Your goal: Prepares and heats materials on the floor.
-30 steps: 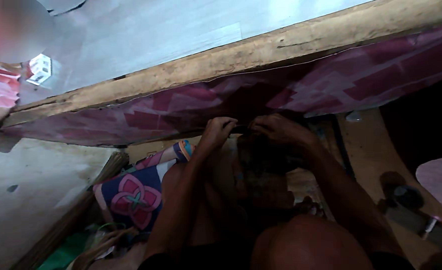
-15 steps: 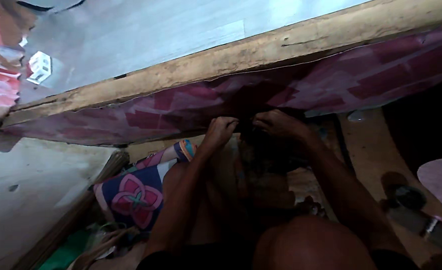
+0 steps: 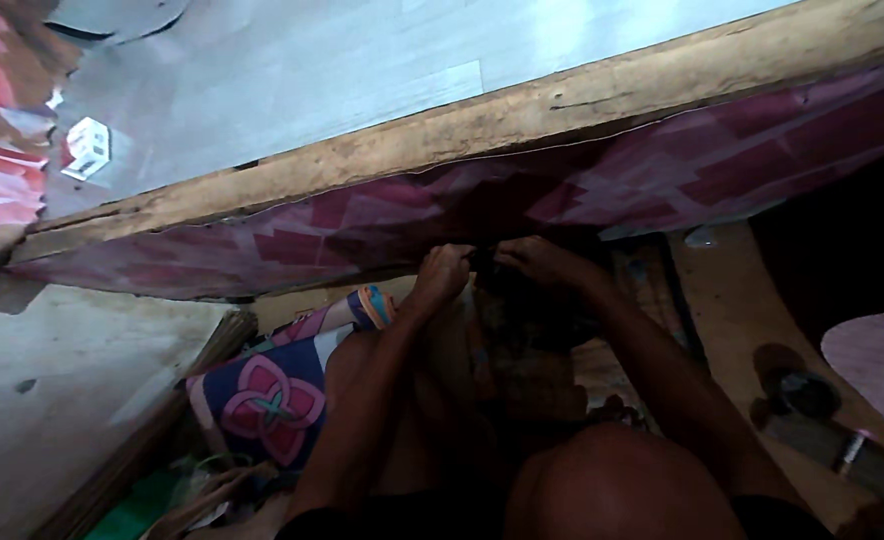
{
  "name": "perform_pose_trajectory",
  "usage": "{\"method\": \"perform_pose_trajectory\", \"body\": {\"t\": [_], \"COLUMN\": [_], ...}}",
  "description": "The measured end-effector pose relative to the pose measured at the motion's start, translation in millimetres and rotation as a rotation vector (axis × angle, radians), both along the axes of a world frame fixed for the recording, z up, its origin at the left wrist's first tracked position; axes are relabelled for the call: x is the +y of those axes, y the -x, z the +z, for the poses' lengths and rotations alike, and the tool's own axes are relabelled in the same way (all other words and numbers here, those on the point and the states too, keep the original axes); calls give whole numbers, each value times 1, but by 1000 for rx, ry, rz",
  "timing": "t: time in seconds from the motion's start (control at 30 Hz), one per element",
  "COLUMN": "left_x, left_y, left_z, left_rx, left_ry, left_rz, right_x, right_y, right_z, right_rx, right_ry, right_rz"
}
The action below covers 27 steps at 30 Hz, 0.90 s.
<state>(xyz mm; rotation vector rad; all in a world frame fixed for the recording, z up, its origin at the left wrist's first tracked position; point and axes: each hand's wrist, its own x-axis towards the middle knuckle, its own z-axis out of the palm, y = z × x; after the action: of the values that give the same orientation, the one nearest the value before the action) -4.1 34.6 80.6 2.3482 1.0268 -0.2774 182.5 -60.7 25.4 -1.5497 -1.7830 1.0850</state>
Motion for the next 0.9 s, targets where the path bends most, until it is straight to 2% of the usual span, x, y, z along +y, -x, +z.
{"method": "perform_pose_trajectory", "body": {"t": [0.17, 0.4, 0.63, 0.9], "left_x": [-1, -2, 0, 1], "left_y": [-3, -4, 8, 16], "left_z": [-5, -5, -7, -4], "left_rx": [56, 114, 83, 98], "left_ry": [-16, -46, -59, -77], "left_rz": [12, -3, 12, 47], "right_x": [-10, -16, -41, -18], "right_y": [10, 20, 39, 33], "right_z": [12, 3, -2, -8], "right_rx": [28, 40, 66, 88], "right_ry": [63, 62, 229, -1], "right_rz": [-55, -97, -100, -77]}}
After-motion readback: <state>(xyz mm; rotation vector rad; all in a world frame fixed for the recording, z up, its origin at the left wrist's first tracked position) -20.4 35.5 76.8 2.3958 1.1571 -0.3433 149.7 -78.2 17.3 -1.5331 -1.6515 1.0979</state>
